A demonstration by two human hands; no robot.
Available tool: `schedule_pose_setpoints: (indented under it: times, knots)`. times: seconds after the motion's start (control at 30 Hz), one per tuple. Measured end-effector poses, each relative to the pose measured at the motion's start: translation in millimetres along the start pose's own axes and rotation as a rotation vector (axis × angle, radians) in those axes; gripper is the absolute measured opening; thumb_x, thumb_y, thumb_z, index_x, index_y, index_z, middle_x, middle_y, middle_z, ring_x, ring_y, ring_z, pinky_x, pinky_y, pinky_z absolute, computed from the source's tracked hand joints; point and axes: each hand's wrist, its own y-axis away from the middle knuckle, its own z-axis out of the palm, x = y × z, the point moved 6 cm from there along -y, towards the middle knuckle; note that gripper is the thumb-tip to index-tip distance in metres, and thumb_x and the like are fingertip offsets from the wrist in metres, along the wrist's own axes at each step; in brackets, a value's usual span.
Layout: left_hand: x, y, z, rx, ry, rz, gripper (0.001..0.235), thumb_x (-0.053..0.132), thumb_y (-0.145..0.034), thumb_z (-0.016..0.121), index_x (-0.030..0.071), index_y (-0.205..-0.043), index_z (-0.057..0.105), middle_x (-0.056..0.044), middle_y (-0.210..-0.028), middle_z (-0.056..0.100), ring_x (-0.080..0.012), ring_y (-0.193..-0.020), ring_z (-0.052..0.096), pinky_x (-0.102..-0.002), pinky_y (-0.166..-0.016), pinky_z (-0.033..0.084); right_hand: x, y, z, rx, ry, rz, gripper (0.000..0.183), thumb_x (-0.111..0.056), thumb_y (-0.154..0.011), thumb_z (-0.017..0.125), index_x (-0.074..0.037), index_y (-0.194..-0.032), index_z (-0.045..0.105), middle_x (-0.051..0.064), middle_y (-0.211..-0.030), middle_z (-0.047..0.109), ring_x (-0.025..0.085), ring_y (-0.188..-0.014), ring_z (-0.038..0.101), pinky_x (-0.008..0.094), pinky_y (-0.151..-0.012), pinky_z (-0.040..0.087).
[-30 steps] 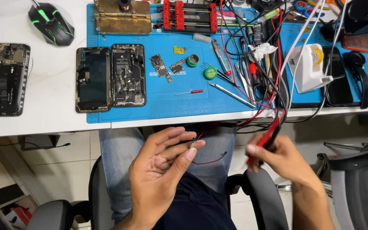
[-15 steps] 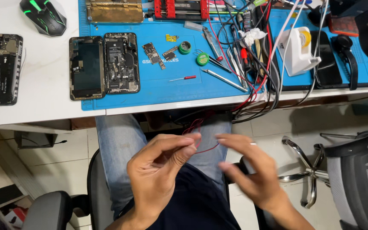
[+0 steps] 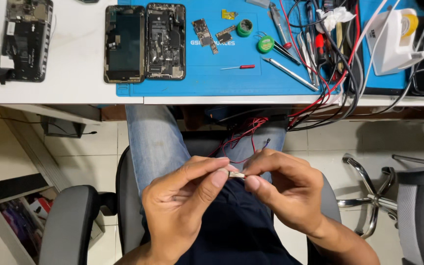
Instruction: The person is repairing a small electronic component, likely a charging port, by soldering wires to it. They use a soldering iron and a multimeter to test the connections. The workspace is cluttered with tools and disassembled phone parts.
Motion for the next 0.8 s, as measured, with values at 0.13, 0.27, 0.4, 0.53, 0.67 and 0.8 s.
schedule_pose_setpoints:
  times: [0.13,0.27,0.4,0.53,0.67,0.8]
  knots:
    - [6,1,5,0.021,-0.093,0.098,0.018,0.004,-0.100,0.074,-0.002,-0.116,0.077,-0.019,-0.100,0.086,-0.0242,-0.092,0.086,-0.028,-0.088,0.069,0,2,-4,0.019,0.032,-0.036,0.017,-0.011,-0.098,0.073,0.006,-0.098,0.071,0.017,-0.086,0.074,0.028,-0.073,0.068,0.038,-0.078,0.059]
    - [12,1,6,0.045,-0.128,0.190,0.022,-0.001,-0.098,0.076,-0.004,-0.120,0.073,-0.021,-0.098,0.086,-0.0281,-0.089,0.089,-0.030,-0.089,0.071,1,0,-5,0.010,0.075,-0.052,0.016,-0.011,-0.098,0.072,0.005,-0.097,0.071,0.018,-0.088,0.075,0.029,-0.073,0.070,0.038,-0.077,0.060]
    - [12,-1,5,0.064,-0.163,0.247,0.024,-0.001,-0.097,0.077,-0.006,-0.119,0.072,-0.019,-0.096,0.086,-0.0292,-0.087,0.090,-0.031,-0.088,0.071,-4,-5,-2,-0.009,0.163,-0.140,0.015,-0.008,-0.099,0.070,0.006,-0.103,0.071,0.019,-0.094,0.077,0.032,-0.078,0.075,0.040,-0.079,0.064]
    - [3,-2,4,0.065,-0.155,0.235,0.026,-0.001,-0.097,0.077,-0.007,-0.121,0.070,-0.019,-0.096,0.086,-0.0298,-0.086,0.090,-0.032,-0.087,0.072,-5,-10,-2,-0.002,0.238,-0.199,0.013,-0.007,-0.099,0.070,0.006,-0.100,0.070,0.017,-0.094,0.078,0.031,-0.078,0.074,0.042,-0.077,0.064]
    - [-16,-7,-2,0.177,-0.129,0.116,0.023,-0.003,-0.096,0.078,-0.006,-0.118,0.073,-0.019,-0.097,0.085,-0.0254,-0.083,0.088,-0.032,-0.087,0.072,6,-25,-25,-0.015,0.513,-0.216,0.015,-0.007,-0.104,0.068,0.007,-0.102,0.072,0.020,-0.101,0.078,0.035,-0.090,0.075,0.044,-0.087,0.063]
    - [-29,-17,-6,0.136,0.018,0.005,0.018,0.007,-0.107,0.065,-0.006,-0.119,0.069,-0.023,-0.100,0.081,-0.0304,-0.100,0.087,-0.035,-0.084,0.079,48,-67,-76,0.117,0.938,-0.199,0.011,0.002,-0.116,0.070,0.005,-0.125,0.075,0.020,-0.123,0.073,0.035,-0.112,0.070,0.043,-0.093,0.059]
